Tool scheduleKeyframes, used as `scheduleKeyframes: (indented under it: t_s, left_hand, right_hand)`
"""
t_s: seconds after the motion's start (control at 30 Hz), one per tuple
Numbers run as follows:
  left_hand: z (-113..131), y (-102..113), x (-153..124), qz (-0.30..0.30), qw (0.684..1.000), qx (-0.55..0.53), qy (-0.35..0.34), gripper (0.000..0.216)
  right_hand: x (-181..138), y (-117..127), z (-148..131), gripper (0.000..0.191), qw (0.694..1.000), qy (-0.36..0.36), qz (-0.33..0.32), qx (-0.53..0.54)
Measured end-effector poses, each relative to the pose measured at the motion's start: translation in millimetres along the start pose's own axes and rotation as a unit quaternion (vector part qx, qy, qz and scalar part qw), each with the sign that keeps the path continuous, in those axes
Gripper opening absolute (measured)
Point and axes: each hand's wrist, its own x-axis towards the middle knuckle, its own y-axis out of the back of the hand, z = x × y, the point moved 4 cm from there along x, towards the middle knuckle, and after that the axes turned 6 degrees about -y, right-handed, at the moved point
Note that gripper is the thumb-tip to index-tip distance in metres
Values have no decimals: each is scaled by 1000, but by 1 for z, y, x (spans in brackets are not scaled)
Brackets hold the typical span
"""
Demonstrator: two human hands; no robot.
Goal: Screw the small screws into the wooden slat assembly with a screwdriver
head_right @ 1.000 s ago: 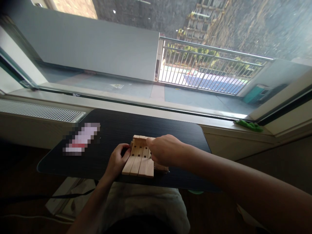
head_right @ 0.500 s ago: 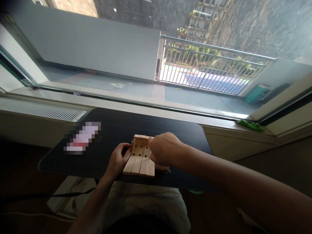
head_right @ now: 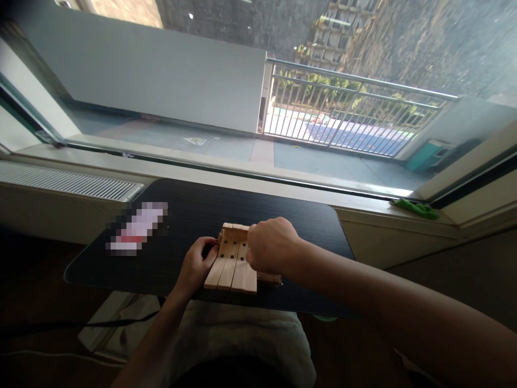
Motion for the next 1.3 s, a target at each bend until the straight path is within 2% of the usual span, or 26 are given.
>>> scheduleKeyframes:
  t_s: [0.33,0.57,0.73,0.87,1.0,1.3]
  left_hand:
    - [-1,-1,0,1,1000,3,-3,15]
    - [-1,-1,0,1,1000,7,-2,14]
    - [1,0,-1,0,1000,7,1,13]
    - [1,0,-1,1,1000,8,4,12]
    - [1,1,-1,2,1000,7,2,13]
    - [0,0,0,0,1000,7,-1,12]
  right_hand:
    - [2,1,-4,31,1000,2,6,1]
    - [4,-1,-1,32,1000,-13,-17,0]
    - [1,-5,-1,35,999,-12,28,10]
    - [-1,-7,-2,35,998,34,51,17]
    - [-1,-8,2,31,994,95,33,33]
    - [-6,-15,18,20,984,158,29,76]
